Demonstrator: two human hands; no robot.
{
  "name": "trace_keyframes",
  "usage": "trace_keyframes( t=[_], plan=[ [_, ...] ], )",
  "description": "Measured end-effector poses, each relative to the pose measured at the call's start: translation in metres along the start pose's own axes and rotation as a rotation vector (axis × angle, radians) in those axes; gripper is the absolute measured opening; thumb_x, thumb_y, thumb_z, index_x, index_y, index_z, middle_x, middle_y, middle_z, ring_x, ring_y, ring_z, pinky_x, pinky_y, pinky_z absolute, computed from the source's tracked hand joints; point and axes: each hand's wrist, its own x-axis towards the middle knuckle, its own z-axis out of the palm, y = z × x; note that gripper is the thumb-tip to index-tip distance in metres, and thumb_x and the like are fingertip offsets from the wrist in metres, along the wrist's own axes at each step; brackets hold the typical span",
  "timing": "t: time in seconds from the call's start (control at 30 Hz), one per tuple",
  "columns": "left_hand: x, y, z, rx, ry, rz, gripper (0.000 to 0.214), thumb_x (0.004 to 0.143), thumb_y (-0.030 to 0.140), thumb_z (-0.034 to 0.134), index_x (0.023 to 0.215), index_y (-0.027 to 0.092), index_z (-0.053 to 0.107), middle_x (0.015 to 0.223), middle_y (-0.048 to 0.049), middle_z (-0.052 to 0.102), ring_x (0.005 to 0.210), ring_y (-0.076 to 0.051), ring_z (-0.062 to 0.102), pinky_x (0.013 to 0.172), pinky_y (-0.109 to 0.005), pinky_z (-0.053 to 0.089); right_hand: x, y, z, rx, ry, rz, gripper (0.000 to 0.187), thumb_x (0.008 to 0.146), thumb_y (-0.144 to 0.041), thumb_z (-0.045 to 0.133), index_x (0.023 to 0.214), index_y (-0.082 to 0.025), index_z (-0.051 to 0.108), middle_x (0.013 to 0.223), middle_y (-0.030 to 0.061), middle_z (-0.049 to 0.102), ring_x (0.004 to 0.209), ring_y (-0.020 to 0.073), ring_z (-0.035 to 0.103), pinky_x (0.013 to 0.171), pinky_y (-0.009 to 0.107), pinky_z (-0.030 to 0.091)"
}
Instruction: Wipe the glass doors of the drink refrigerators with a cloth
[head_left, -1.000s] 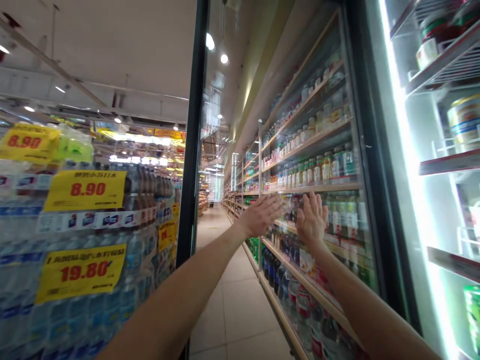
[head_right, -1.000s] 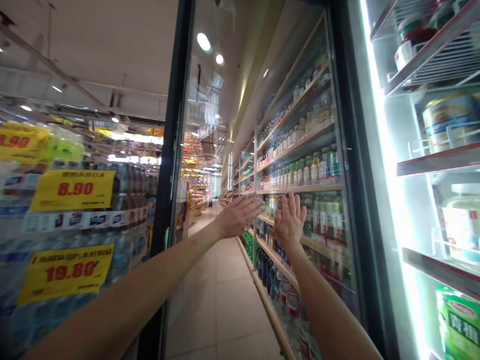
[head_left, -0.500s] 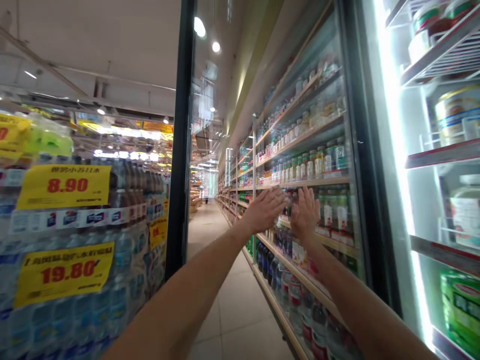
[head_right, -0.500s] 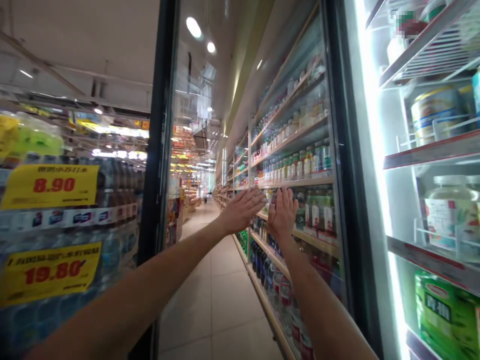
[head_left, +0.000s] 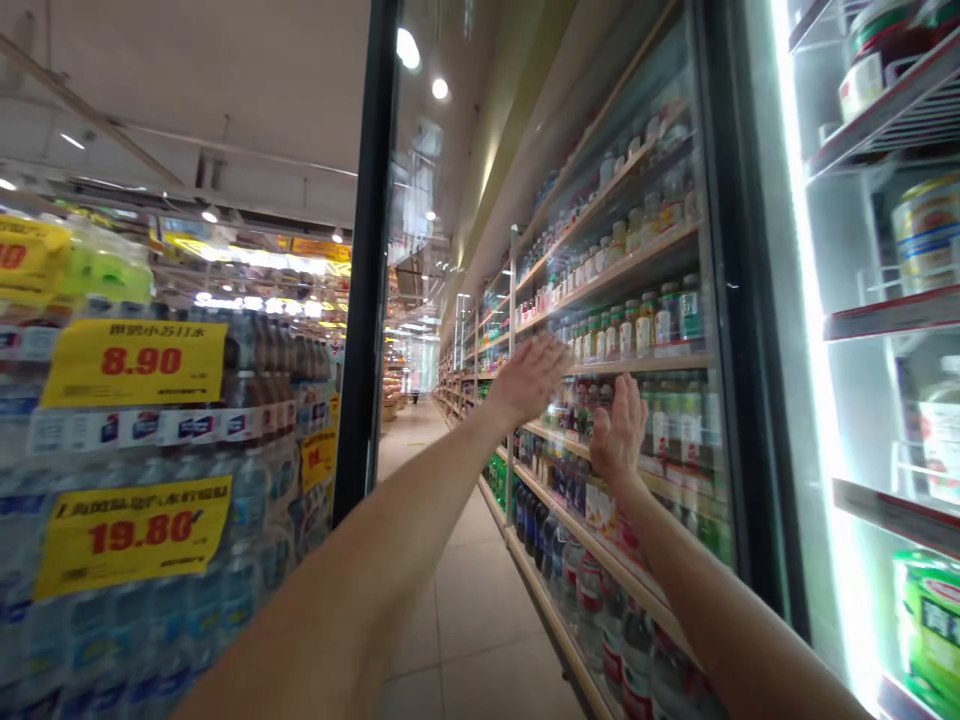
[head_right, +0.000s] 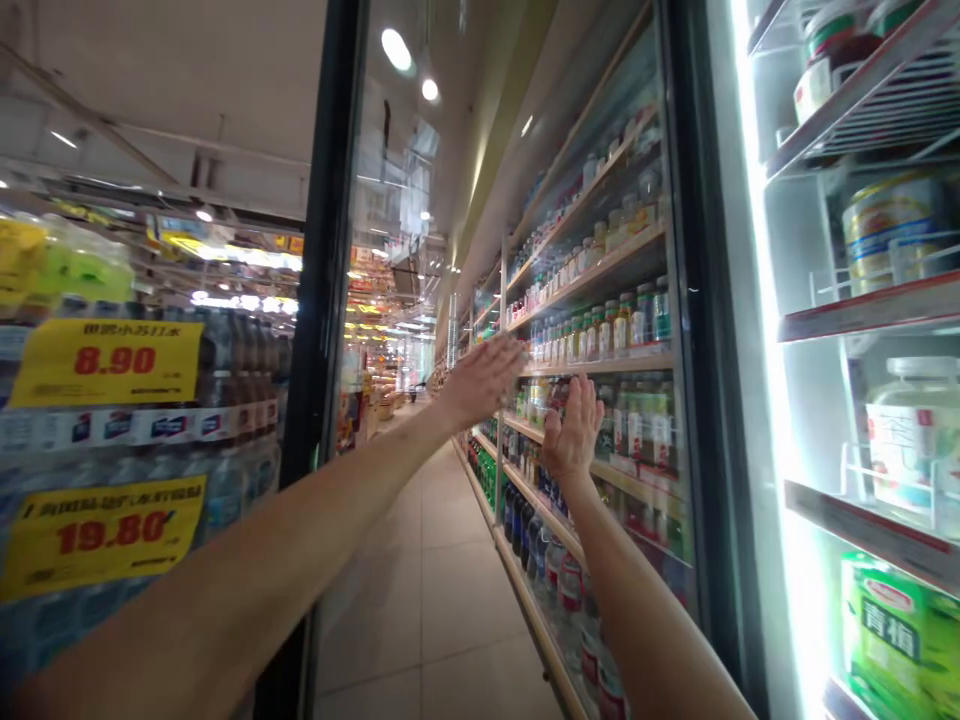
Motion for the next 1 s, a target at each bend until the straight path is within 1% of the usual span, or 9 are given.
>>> trace_keyframes(
  t=[0.1,0.17,0.3,0.37,0.57,0.63,0.77,0.93,1.0],
  plan=[
    [-0.004,-0.033,-0.014,0.044,0.107,-0.305,0.053,0.085,0.024,0.041,0.135,0.011,0.034,0.145,-0.0109,0.031,0.136,-0.027,0.020,0.112,-0.046,0.019,0.000,-0.003,-0.002,-0.060,-0.050,-0.028,0.057,0.089,-0.034,0.028,0.142,-0.014,0.022,0.140,0.0163,0.037,0.133,0.0271,0.029,0.104,0.050,0.025],
    [-0.019,-0.033,-0.015,0.061,0.139,-0.319,0.052,0.085,0.025,0.040,0.135,0.010,0.034,0.145,-0.0118,0.031,0.136,-0.028,0.019,0.111,-0.046,0.020,0.000,-0.005,-0.004,-0.094,-0.092,-0.072,0.057,0.088,-0.033,0.029,0.142,-0.014,0.023,0.141,0.0151,0.037,0.134,0.0263,0.028,0.105,0.049,0.024],
    [-0.057,-0.012,-0.007,0.068,0.044,0.118,0.046,0.087,0.025,0.039,0.132,0.015,0.039,0.142,-0.0070,0.038,0.136,-0.024,0.023,0.112,-0.042,0.021,0.000,-0.008,-0.006,-0.134,-0.120,-0.142,0.055,0.088,-0.033,0.030,0.141,-0.016,0.026,0.141,0.0130,0.038,0.134,0.0253,0.028,0.106,0.047,0.023],
    [-0.067,-0.021,-0.010,0.081,0.025,0.183,0.046,0.087,0.024,0.039,0.132,0.017,0.039,0.141,-0.0055,0.039,0.136,-0.022,0.023,0.112,-0.040,0.021,0.000,-0.009,-0.006,-0.147,-0.115,-0.162,0.055,0.088,-0.034,0.031,0.140,-0.016,0.028,0.141,0.0126,0.039,0.133,0.0252,0.028,0.106,0.047,0.023],
    [-0.075,-0.079,-0.028,0.143,0.295,-0.523,0.048,0.084,0.025,0.041,0.130,0.012,0.040,0.142,-0.0127,0.036,0.137,-0.025,0.019,0.111,-0.045,0.023,0.000,-0.011,-0.006,-0.174,-0.138,-0.166,0.053,0.088,-0.034,0.033,0.138,-0.018,0.032,0.142,0.0113,0.038,0.134,0.0254,0.027,0.106,0.046,0.023],
    [-0.087,-0.067,-0.025,0.140,0.279,-0.447,0.049,0.084,0.024,0.041,0.131,0.013,0.038,0.142,-0.0122,0.036,0.137,-0.025,0.017,0.111,-0.045,0.022,0.000,-0.011,-0.006,-0.170,-0.132,-0.169,0.052,0.088,-0.033,0.033,0.138,-0.019,0.034,0.142,0.0113,0.038,0.134,0.0255,0.027,0.106,0.047,0.024],
    [-0.111,-0.043,-0.018,0.111,0.108,0.003,0.048,0.085,0.024,0.039,0.133,0.019,0.037,0.140,-0.0062,0.040,0.137,-0.021,0.019,0.112,-0.041,0.022,0.000,-0.010,-0.005,-0.153,-0.106,-0.178,0.049,0.088,-0.032,0.034,0.136,-0.020,0.038,0.140,0.0110,0.039,0.133,0.0247,0.029,0.105,0.047,0.025],
    [-0.115,-0.071,-0.029,0.118,0.279,-0.421,0.053,0.085,0.024,0.039,0.136,0.017,0.031,0.144,-0.0112,0.033,0.137,-0.024,0.017,0.109,-0.048,0.025,0.000,-0.009,-0.005,-0.151,-0.113,-0.164,0.048,0.088,-0.031,0.035,0.134,-0.021,0.039,0.141,0.0100,0.039,0.133,0.0245,0.029,0.106,0.047,0.025],
    [-0.119,-0.065,-0.026,0.112,0.282,-0.434,0.056,0.084,0.023,0.041,0.138,0.016,0.028,0.145,-0.0126,0.030,0.138,-0.025,0.014,0.109,-0.049,0.025,-0.001,-0.009,-0.005,-0.151,-0.129,-0.153,0.049,0.087,-0.030,0.036,0.135,-0.021,0.038,0.141,0.0094,0.038,0.133,0.0245,0.028,0.106,0.047,0.024]
  ],
)
